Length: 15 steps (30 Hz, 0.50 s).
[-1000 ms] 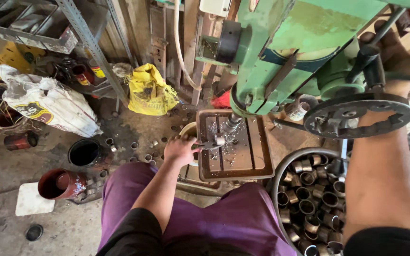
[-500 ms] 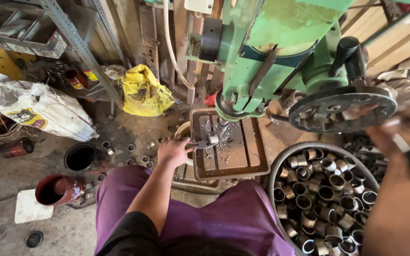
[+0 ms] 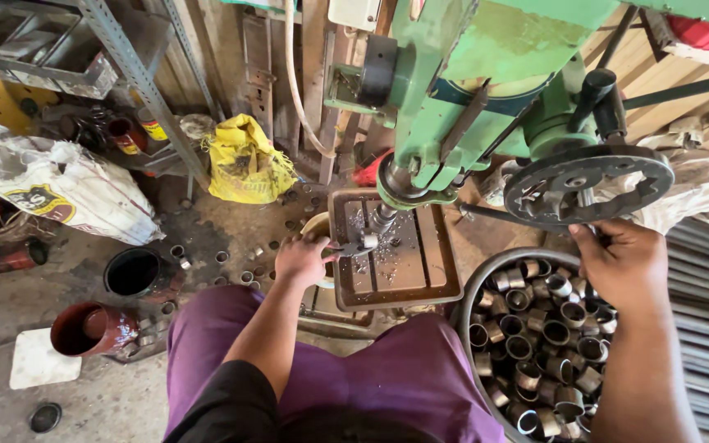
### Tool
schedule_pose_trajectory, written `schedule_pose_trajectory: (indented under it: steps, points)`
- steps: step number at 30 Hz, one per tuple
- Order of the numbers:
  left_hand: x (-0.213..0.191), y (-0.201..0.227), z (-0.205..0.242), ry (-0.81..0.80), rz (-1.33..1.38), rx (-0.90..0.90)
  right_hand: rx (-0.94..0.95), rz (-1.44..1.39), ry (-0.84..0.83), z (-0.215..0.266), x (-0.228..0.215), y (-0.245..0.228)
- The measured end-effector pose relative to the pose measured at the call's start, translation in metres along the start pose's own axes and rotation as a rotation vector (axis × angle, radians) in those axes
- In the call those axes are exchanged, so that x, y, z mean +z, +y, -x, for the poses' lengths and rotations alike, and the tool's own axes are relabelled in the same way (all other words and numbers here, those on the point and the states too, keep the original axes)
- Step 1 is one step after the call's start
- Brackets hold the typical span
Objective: The person operates a green drill press in a workshop, repeatedly picking up small cylindrical metal parts from a large metal bowl. They place each part under the drill bit, lower the spindle to drill the item, and then return the finished part to the bowl. The process is continuous and repetitive throughout the video.
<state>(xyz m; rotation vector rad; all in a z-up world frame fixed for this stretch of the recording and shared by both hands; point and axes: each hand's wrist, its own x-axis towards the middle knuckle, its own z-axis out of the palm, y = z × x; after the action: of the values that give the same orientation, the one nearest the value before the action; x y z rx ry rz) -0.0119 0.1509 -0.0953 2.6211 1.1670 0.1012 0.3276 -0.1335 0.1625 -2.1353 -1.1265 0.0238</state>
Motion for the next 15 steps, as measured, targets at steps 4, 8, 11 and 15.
schedule_pose_trajectory:
  steps: [4,8,11,15]
  points:
    - [0.002,0.0,0.0,0.041,0.041,-0.003,-0.124,-0.003,0.136,0.006,0.009,-0.003]
    - [0.001,-0.002,-0.001,0.056,0.022,0.009,-0.244,0.072,0.215,0.003,0.018,0.019]
    - [-0.002,-0.003,-0.002,-0.003,-0.002,-0.006,-0.172,-0.078,0.237,-0.004,0.034,0.043]
    - [0.004,0.001,0.005,-0.025,0.021,-0.006,-0.089,0.256,0.188,-0.021,0.072,0.049]
